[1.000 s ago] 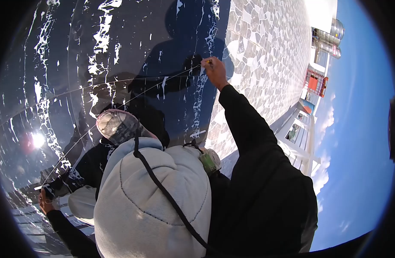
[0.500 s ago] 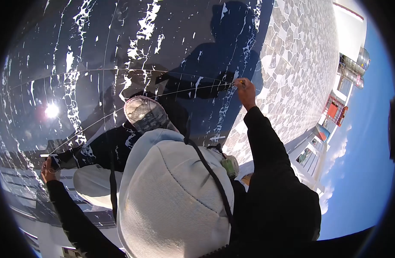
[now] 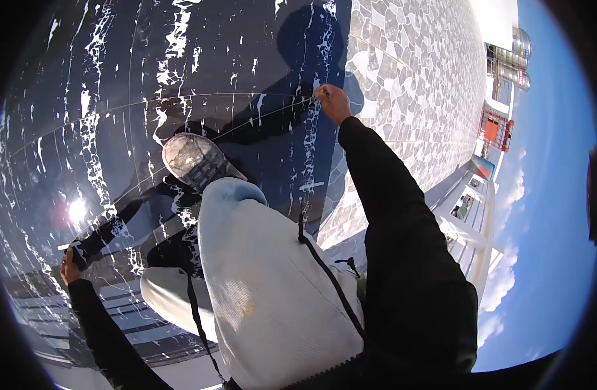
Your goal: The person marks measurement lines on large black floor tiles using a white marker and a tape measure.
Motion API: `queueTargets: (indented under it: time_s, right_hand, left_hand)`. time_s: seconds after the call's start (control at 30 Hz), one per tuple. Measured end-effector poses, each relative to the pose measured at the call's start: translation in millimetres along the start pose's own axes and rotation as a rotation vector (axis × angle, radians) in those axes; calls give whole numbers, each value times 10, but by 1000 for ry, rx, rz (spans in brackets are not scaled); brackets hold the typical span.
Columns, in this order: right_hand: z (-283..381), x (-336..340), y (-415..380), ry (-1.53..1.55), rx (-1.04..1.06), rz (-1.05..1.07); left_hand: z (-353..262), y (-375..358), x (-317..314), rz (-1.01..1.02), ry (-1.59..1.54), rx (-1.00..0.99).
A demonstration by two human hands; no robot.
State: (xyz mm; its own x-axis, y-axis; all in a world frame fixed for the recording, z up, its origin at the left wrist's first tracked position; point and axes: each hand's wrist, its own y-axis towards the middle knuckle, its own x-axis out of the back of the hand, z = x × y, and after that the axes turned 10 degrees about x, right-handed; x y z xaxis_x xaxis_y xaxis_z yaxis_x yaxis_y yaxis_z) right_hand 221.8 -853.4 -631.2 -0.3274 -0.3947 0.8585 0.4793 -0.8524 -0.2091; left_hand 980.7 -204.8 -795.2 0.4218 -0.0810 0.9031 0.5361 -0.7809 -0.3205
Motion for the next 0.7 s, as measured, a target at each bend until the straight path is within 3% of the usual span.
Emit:
queueTargets:
  time_s: [0.03, 0.07, 0.1, 0.17, 0.3, 0.37, 0.4, 0.47, 0.7]
  right_hand:
    - [0, -8, -15, 4, -1, -13]
    - [5, -20, -23, -19, 12, -33]
    - [27, -39, -57, -42, 26, -53]
    - [84, -82, -151, -26, -16, -81]
    - [-30, -238, -207, -95, 10, -215]
    - [32, -259, -237, -90, -79, -281]
    - [-4, -276, -224, -109, -54, -295]
    - [-26, -266, -190, -97, -50, -306]
    - [-81, -229, -265, -13, -39, -267]
  left_hand:
    - [-142, 45, 70, 59, -179, 110]
    - [-248, 46, 220, -16, 135, -173]
    - [-407, 113, 226, -27, 140, -179]
    - [-587, 223, 210, 240, -1087, 865]
    - [-1009, 186, 323, 201, -1189, 788]
    - [-1346, 151, 672, 257, -913, 915]
    - [-1152, 208, 369, 17, -1015, 884]
    - [-1355, 189, 530, 73, -995, 858]
    - [-1124, 176, 381, 20, -952, 879]
